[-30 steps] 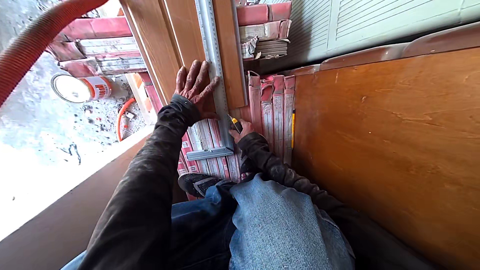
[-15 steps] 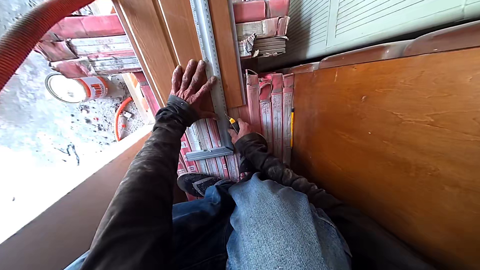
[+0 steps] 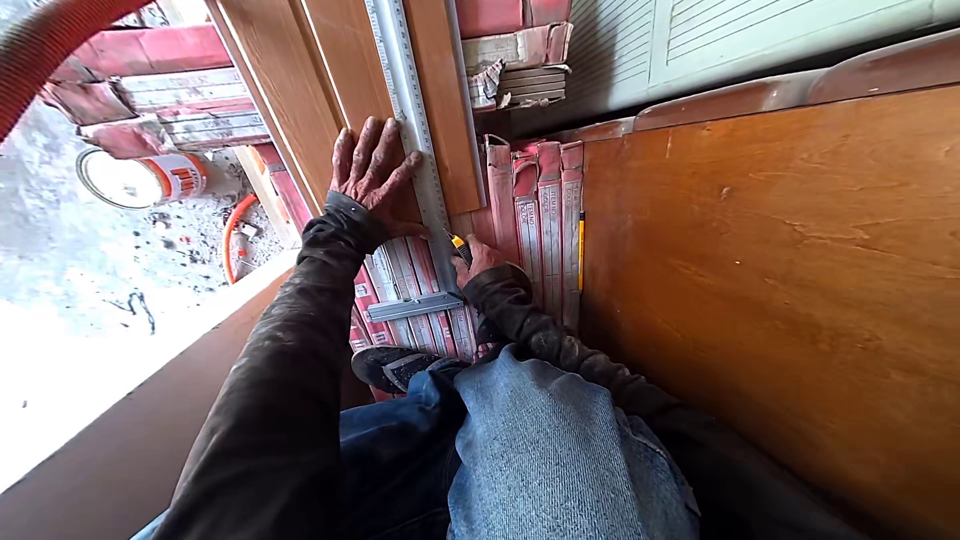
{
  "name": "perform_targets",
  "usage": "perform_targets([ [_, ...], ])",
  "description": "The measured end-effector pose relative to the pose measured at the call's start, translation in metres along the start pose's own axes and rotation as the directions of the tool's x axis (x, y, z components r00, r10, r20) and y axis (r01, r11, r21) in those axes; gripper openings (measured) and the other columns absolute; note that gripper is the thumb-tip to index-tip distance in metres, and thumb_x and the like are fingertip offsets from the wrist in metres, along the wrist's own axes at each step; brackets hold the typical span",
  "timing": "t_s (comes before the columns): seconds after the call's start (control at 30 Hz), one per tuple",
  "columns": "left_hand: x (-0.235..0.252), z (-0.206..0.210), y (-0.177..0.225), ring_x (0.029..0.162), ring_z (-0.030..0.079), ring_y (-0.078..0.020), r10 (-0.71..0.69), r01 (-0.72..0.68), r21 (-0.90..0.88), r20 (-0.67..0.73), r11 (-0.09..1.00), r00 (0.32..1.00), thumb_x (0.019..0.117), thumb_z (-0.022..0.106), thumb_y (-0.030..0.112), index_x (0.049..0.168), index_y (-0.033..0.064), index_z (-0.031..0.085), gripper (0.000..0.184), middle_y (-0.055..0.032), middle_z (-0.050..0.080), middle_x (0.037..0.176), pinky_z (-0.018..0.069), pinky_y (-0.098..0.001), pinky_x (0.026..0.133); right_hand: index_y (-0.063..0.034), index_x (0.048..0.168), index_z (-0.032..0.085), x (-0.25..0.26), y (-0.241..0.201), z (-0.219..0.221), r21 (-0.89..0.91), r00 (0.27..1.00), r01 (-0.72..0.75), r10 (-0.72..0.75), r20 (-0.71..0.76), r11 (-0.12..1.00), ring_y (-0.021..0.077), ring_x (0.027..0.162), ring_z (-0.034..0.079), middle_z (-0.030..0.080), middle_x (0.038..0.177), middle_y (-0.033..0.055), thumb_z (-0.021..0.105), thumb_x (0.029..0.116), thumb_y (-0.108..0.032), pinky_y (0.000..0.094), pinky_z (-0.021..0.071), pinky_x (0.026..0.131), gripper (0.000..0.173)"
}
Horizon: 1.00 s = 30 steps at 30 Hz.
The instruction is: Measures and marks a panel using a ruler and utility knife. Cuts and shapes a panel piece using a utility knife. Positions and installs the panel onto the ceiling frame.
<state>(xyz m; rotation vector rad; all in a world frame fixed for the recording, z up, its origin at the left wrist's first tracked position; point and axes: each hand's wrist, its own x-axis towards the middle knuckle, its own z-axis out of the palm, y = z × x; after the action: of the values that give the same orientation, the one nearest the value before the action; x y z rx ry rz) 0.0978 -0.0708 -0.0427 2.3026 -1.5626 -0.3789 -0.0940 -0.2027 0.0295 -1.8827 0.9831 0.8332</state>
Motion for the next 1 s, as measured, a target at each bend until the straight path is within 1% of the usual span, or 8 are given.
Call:
perform_targets([
  [0.07,0.0003,-0.0009,0.0003,0.157,0.013,-0.0434,-0.005,0.005,-0.01,0.011,1.0,1.0,0.0653,0.059,0.093,0.156,0.0255,0.044,0.114,-0.021,0.018,0.17,0.0057,-0.0675,0.122,0.0035,0.137,0.057,-0.0013,-0.0027,-0.002,0.001,1.0,-0.008,0.008,0.006,1.0,0.0384,0.121,0.065,0.067,0.126,0.0264,0.061,0.102,-0.016,0.053,0.048,0.106,0.041],
  [0.27,0.0,-0.0018,0.0009,0.157,0.015,-0.0445,-0.002,0.002,-0.027,-0.001,1.0,1.0,0.0661,0.063,0.09,0.154,0.0238,0.048,0.111,-0.0223,0.021,0.169,0.0066,-0.0687,0.122,0.0041,0.14,0.055,-0.0027,-0.0038,0.0017,-0.014,1.0,-0.005,0.005,-0.025,1.0,0.0399,0.122,0.064,0.066,0.128,0.0269,0.06,0.1016,-0.015,0.0537,0.0481,0.106,0.044],
  [0.4,0.0009,-0.0029,0.0018,0.157,0.015,-0.044,-0.013,0.013,-0.029,0.004,0.999,1.0,0.0649,0.065,0.088,0.152,0.0233,0.049,0.11,-0.0217,0.021,0.169,0.0068,-0.0678,0.123,0.0026,0.138,0.057,-0.0028,-0.0037,0.0027,-0.036,1.0,-0.015,0.014,-0.025,0.999,0.0406,0.12,0.065,0.067,0.126,0.0268,0.059,0.102,-0.016,0.0563,0.0487,0.104,0.041],
  [0.53,0.0004,-0.0028,0.0023,0.156,0.016,-0.0445,-0.013,0.013,-0.02,0.001,1.0,1.0,0.0652,0.062,0.091,0.153,0.0235,0.049,0.111,-0.0225,0.021,0.169,0.0075,-0.0678,0.123,-0.0009,0.146,0.051,-0.003,-0.0061,-0.0034,-0.07,0.998,-0.045,0.047,0.036,0.997,0.0395,0.123,0.064,0.066,0.13,0.0254,0.057,0.1035,-0.019,0.056,0.0478,0.105,0.047],
  [0.67,0.0006,-0.0018,0.002,0.156,0.015,-0.0451,-0.013,0.013,-0.013,0.005,1.0,1.0,0.0651,0.06,0.093,0.152,0.0232,0.049,0.112,-0.023,0.02,0.169,0.0069,-0.068,0.122,0.0023,0.144,0.052,-0.0024,-0.0087,-0.0051,-0.05,0.999,-0.037,0.039,0.033,0.998,0.0387,0.125,0.063,0.065,0.132,0.0262,0.058,0.1029,-0.015,0.0527,0.0467,0.108,0.045],
  [0.77,0.0006,-0.0024,0.0035,0.157,0.015,-0.0449,-0.018,0.018,-0.009,0.008,1.0,1.0,0.0642,0.06,0.093,0.152,0.023,0.05,0.113,-0.0231,0.021,0.169,0.0066,-0.0678,0.122,0.0024,0.143,0.053,-0.0002,-0.0077,-0.0026,-0.041,0.999,-0.045,0.046,0.024,0.998,0.0392,0.124,0.063,0.065,0.131,0.0263,0.058,0.1029,-0.015,0.0528,0.0464,0.108,0.044],
  [0.9,0.0003,-0.0013,0.003,0.157,0.014,-0.0437,-0.025,0.025,-0.004,0.009,1.0,1.0,0.0642,0.06,0.093,0.152,0.0238,0.05,0.112,-0.0223,0.02,0.169,0.0052,-0.0669,0.123,0.0002,0.149,0.048,0.0,-0.0084,-0.0059,-0.057,0.997,-0.062,0.065,0.049,0.996,0.039,0.127,0.062,0.064,0.134,0.0251,0.058,0.1038,-0.019,0.0536,0.0455,0.109,0.05],
  [1.0,0.0,0.0007,0.0026,0.157,0.015,-0.0441,-0.015,0.015,-0.002,-0.002,1.0,1.0,0.0641,0.059,0.094,0.152,0.0233,0.05,0.113,-0.0227,0.021,0.169,0.0058,-0.0669,0.123,0.0015,0.147,0.05,-0.0004,-0.0061,-0.0055,-0.05,0.998,-0.048,0.05,0.038,0.998,0.0387,0.126,0.062,0.064,0.134,0.0255,0.058,0.103,-0.017,0.0533,0.0458,0.109,0.049],
])
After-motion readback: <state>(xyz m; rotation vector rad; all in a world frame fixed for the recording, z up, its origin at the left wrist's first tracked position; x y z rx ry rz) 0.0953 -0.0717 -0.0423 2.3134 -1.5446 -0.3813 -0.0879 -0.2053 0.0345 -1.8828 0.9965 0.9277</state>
